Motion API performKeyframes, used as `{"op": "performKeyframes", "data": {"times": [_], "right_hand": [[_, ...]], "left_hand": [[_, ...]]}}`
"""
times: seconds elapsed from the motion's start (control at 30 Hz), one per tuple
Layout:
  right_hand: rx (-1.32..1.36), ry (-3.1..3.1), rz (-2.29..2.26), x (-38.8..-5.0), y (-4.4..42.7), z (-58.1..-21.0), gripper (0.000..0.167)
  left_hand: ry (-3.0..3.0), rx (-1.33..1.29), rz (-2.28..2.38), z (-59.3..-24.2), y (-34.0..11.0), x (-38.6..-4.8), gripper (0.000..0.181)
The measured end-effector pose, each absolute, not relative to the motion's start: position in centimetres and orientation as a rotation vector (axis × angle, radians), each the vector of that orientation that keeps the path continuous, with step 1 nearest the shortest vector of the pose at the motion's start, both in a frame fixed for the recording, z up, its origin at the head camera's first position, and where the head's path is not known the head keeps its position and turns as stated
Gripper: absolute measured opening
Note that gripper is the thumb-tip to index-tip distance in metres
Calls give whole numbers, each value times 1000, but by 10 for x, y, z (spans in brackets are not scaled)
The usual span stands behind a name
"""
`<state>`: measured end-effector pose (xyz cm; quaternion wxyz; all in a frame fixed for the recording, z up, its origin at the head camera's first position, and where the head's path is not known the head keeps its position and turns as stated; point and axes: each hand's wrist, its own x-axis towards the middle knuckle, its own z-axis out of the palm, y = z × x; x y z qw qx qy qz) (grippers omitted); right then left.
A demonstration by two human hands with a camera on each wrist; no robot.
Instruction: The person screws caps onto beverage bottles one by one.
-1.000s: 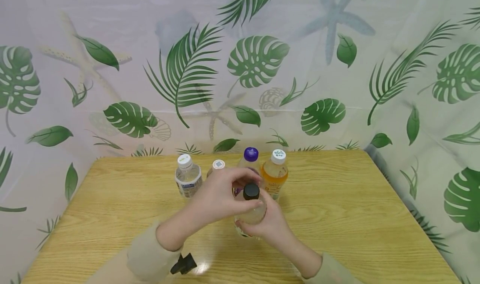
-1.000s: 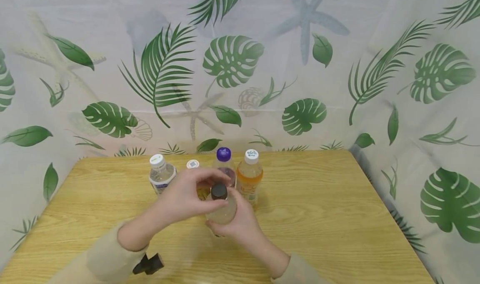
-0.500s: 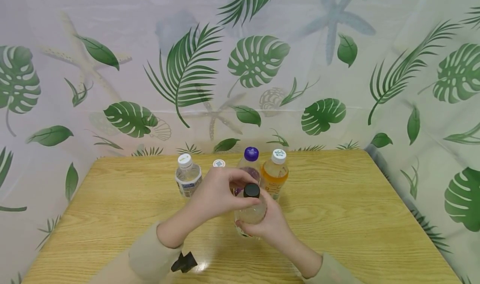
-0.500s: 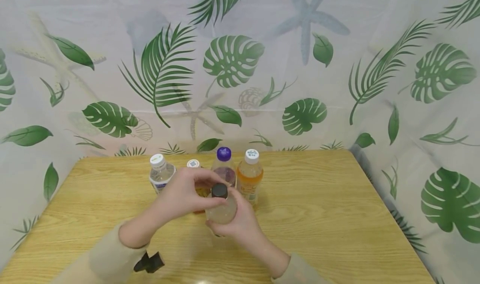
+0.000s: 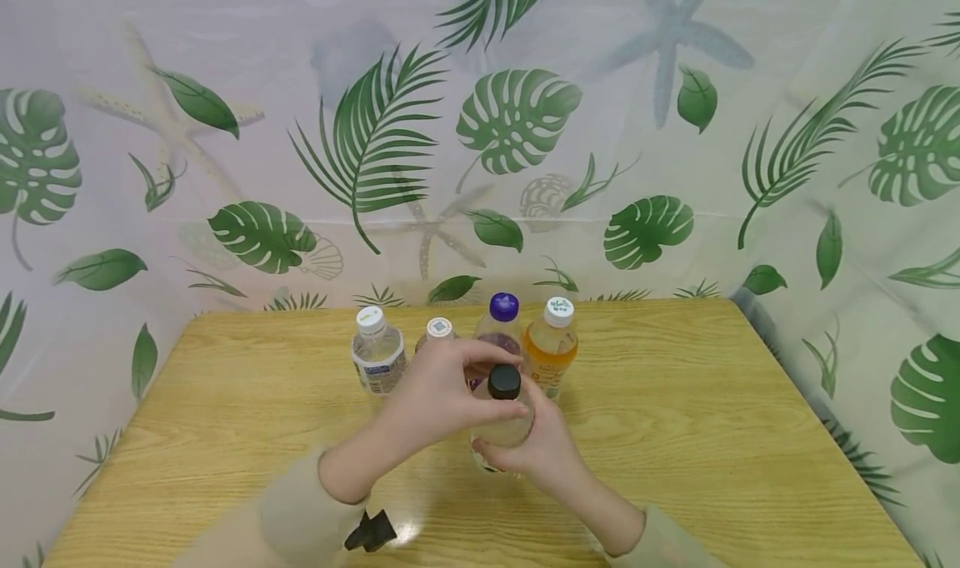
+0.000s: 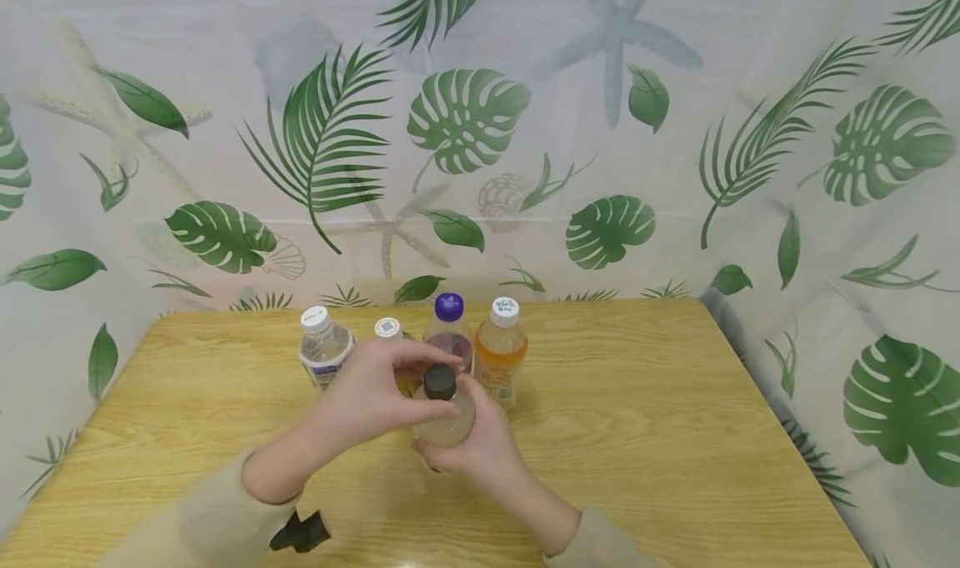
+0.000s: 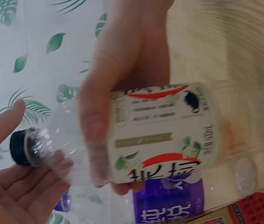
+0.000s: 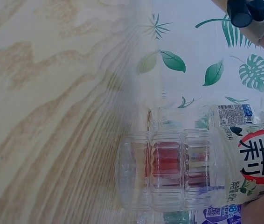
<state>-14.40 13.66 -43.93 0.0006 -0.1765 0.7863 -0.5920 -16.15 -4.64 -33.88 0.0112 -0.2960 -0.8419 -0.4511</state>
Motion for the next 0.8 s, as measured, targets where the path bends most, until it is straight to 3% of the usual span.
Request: {"op": "performKeyframes", "data": {"times": [0.2,0.57,0.67,0.8], "right_hand": [[-578,2490,-1852,-145,138,-440,79],[-521,2425,-1834,-144,140,-438,84],[-517,2419,-1831,-145,140,-438,82],[-538,2447,-1833,-145,140,-438,83]], "left_hand": [[-2551,-884,-1413,-347,-40,-160,28],[-2663,-1355,-1631,-336,-53,-188,23],[-2661,-1323,-1707,-337,-52,-187,25],[-2635,-1055,-1645,-343,-44,-172,29]]}}
